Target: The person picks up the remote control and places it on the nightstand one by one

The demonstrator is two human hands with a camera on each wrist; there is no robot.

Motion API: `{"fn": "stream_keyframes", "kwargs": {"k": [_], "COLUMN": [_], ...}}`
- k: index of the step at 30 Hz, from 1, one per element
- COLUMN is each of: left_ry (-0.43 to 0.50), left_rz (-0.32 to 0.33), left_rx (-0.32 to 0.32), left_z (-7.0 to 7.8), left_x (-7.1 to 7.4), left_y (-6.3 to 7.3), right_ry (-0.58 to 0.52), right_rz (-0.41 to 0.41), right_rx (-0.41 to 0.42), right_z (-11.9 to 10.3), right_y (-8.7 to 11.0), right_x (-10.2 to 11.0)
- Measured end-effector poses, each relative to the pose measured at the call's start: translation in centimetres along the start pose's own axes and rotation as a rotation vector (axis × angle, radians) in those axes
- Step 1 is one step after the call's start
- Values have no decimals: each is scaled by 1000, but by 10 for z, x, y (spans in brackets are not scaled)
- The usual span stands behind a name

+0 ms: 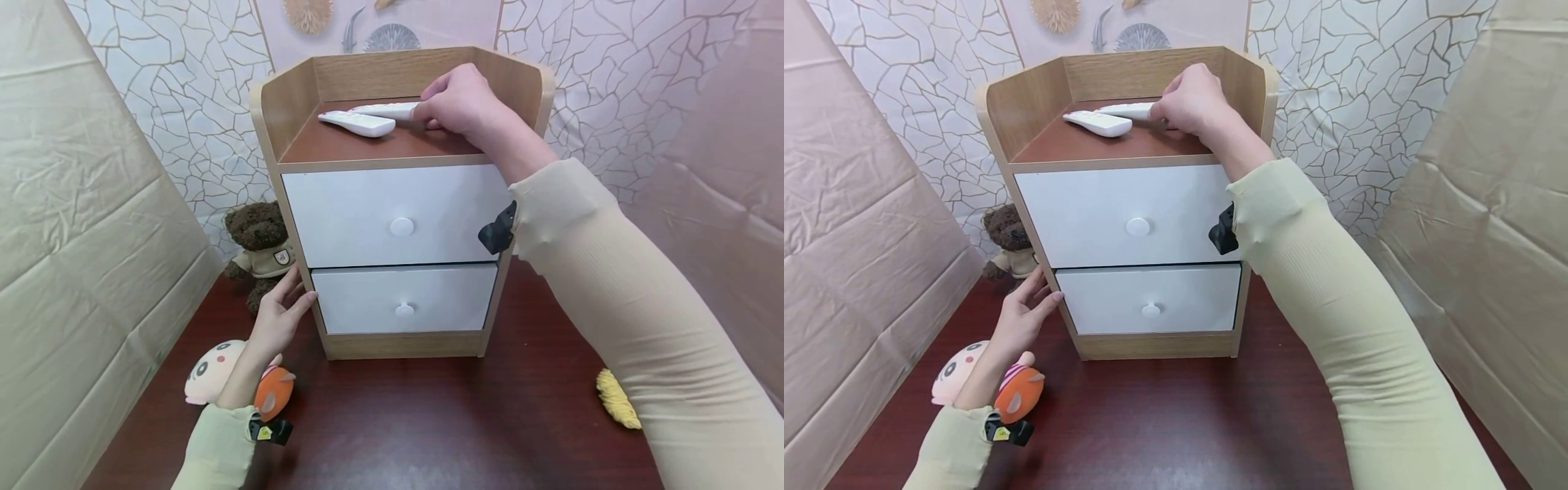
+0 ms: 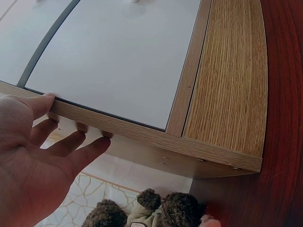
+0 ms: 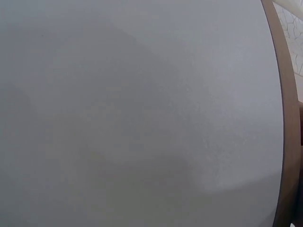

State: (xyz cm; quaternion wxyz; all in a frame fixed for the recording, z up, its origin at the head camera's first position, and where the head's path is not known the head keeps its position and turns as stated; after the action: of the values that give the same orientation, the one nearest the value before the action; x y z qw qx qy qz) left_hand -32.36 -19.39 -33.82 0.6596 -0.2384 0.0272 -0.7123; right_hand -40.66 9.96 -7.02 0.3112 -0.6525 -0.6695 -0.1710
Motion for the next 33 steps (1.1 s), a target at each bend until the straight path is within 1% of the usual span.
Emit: {"fn": "stream_keyframes", "kwargs": {"k": [2,6,8,17,25,29,33], "left_ry": [2,4,6,13,27,22,27], "left_rz": [1,-1,-3,-4,-22,-19,-18], "left_rx": [0,1,1,-16,23,24,28], "left_z": [0,2,2,2,-3,-3,-3], "left_x": [0,-1,-1,-1,-1,0,-1], "left_y": [0,0,0,-1,-1,0,0], "right_ry": [33,143,176,214,258,263,264], "right_rz": [-1,8,8,2,-9,-7,-4], "right_rx": [18,51,62,85,106,119,115], "right_z": [-1,-5,-6,-7,-9,-10,-10], "right_y": [0,0,0,0,-2,-3,-4], "right_x": [0,1,1,1,-3,-5,-5]}}
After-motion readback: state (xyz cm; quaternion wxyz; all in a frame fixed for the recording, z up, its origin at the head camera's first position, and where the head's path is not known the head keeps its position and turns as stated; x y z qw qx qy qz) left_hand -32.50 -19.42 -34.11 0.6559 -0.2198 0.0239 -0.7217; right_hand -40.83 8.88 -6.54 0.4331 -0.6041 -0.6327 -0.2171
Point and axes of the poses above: each hand's wrist, its own y-axis away from the middle knuckle, its own x-axis out of the back of the hand, z = x × y, the point moved 9 cm from there along -y, towards the middle knuckle, and after that the axes turned 2 degrees about x, right-handed, at the moved point
